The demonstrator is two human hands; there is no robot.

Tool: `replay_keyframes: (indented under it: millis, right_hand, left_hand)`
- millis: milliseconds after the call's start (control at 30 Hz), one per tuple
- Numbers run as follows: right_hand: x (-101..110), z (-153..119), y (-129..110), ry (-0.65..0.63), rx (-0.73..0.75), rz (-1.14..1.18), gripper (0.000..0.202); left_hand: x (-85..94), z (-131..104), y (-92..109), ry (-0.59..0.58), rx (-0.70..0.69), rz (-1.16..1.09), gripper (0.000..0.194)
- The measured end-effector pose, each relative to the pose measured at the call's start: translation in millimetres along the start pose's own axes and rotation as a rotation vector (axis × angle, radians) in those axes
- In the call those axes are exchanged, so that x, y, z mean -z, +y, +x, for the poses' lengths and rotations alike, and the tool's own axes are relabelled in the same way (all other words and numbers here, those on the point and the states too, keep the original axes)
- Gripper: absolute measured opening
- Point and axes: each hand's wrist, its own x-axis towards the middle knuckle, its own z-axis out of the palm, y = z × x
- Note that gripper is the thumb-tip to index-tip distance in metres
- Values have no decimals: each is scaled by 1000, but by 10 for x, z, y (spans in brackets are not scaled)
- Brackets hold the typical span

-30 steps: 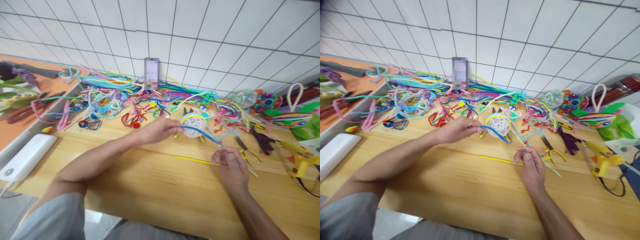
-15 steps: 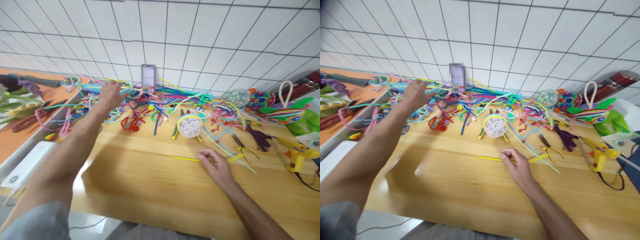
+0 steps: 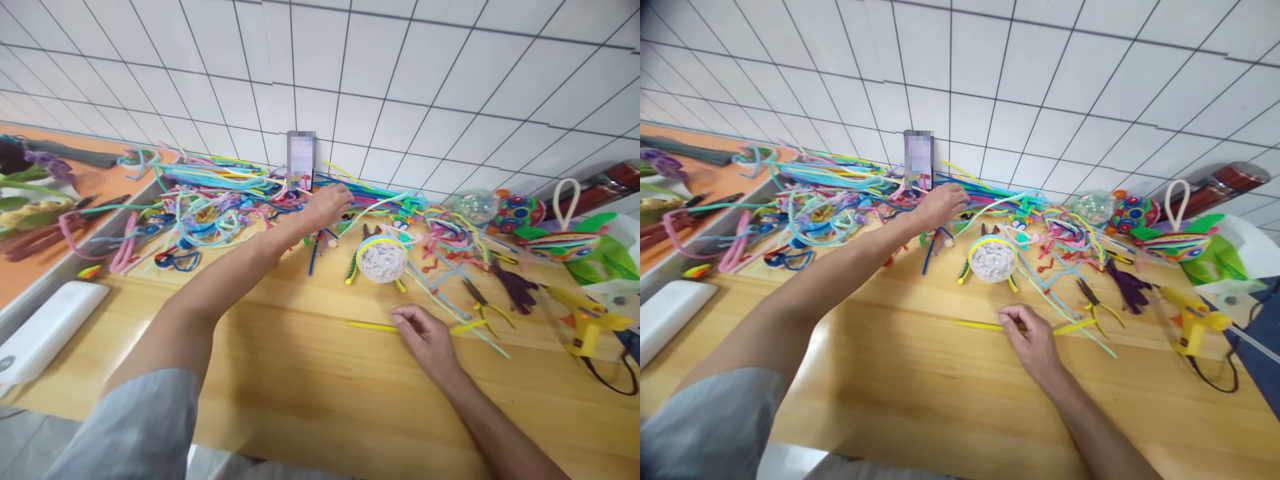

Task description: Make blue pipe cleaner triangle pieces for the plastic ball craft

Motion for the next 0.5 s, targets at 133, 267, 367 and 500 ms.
replay_keyframes:
  millis: [133,267,367,500]
  right_hand:
    - [17,1,-20,-18,3,7,18]
    - [21,-7,-21,-41,5,10,16]
    - [24,-9,-20,-48,7,5,15]
    - [39,4,-26,-57,2,0,15]
  left_hand:
    - [-113,95,84,-27,145,28,47]
    - [-206,187,45,-76,312,21,41]
    - [-283,275,-33,-100,362,4,30]
    - [-346,345,-110,-93,419,-17,28]
